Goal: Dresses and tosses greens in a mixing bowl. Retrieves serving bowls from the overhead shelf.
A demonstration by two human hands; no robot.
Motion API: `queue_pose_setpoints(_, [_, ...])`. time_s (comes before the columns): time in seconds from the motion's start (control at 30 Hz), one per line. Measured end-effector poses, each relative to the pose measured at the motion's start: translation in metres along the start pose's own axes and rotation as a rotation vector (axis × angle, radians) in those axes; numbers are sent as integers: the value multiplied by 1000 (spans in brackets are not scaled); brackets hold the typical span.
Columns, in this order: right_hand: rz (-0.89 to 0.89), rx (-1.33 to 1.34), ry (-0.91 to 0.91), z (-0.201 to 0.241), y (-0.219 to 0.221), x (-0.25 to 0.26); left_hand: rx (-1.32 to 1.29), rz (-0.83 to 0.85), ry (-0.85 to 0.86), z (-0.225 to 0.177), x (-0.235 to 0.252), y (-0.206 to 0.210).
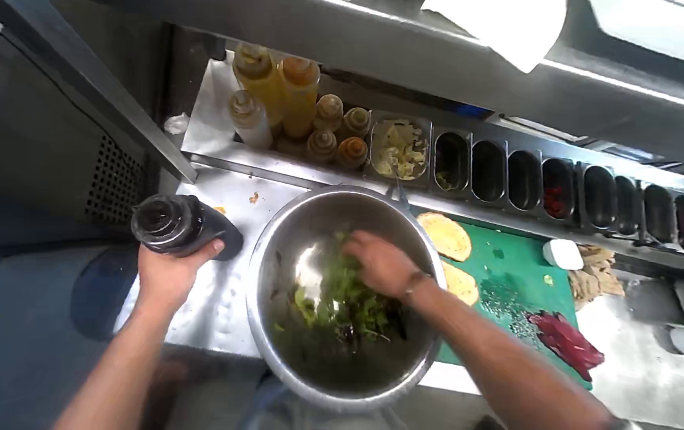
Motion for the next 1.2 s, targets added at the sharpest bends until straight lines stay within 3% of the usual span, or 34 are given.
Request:
queue_pose_setpoints(0.07, [172, -9, 161, -10, 18, -20, -31, -13, -21, 16, -12, 4])
queue_pose_setpoints(0.13, [356, 6, 58, 25, 60, -22, -12, -27, -45, 18, -14, 9])
queue_pose_setpoints(0.17, [365, 12, -7, 40, 71, -14, 6, -33, -67, 17, -14, 11])
queue_pose_setpoints(0.27, [155, 52, 113, 25, 53, 6, 62, -75, -155, 21, -38, 10])
queue_pose_setpoints(0.3, [142, 42, 155, 19, 52, 1, 61, -110, -176, 21, -60, 7])
queue_pose_setpoints(0.37, [198, 74, 62, 21, 59, -20, 25, -160, -204, 14, -109, 19])
queue_pose_setpoints(0.4, [133, 118, 32, 18, 52, -30, -10, -90, -250, 10, -128, 37])
queue_pose_setpoints(0.5, [-362, 315, 110, -1, 6, -18, -59, 151, -380, 4, -158, 88])
queue_pose_setpoints(0.53, [-394, 379, 101, 9, 3, -3, -3, 189, -354, 2, -157, 96])
queue_pose_setpoints(0.6, [-222, 363, -64, 62, 26, 18, 113, 202, -219, -3, -154, 105])
queue_pose_setpoints(0.67, [74, 93, -352, 112, 67, -1, 26, 83, -145, -4, -157, 102])
queue_pose_setpoints(0.73, [174, -166, -489, 101, 75, -22, -103, -14, -177, -1, -158, 91])
queue_pose_setpoints(0.83, [73, -272, -176, 27, 41, -22, -186, -16, -239, 2, -166, 92])
queue_pose_setpoints(0.87, [123, -252, -56, 15, 42, -26, -207, -38, -246, 2, -169, 93])
queue_pose_setpoints(0.9, [206, -211, -8, 20, 56, -32, -223, -67, -254, 2, -172, 94])
queue_pose_setpoints(0.97, [286, -83, -166, 70, 85, -45, -222, -110, -271, 0, -180, 102])
queue_pose_setpoints(1.07, [-22, -83, -509, 122, 44, -34, -182, -94, -243, -18, -191, 113])
queue_pose_setpoints(1.13, [-338, -192, -452, 100, 1, -21, -164, -53, -198, -37, -194, 115])
queue_pose_setpoints(1.2, [-359, -278, -187, 50, -3, -23, -153, -67, -178, -45, -195, 111])
Point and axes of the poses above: each hand's wrist, its own x-axis towards the middle knuckle, its own y-axis out of the palm, z = x × y, the point moved 9 cm from there along x, towards the middle knuckle, and after that the axes turned 11 degrees about z, right-handed, at the moved point
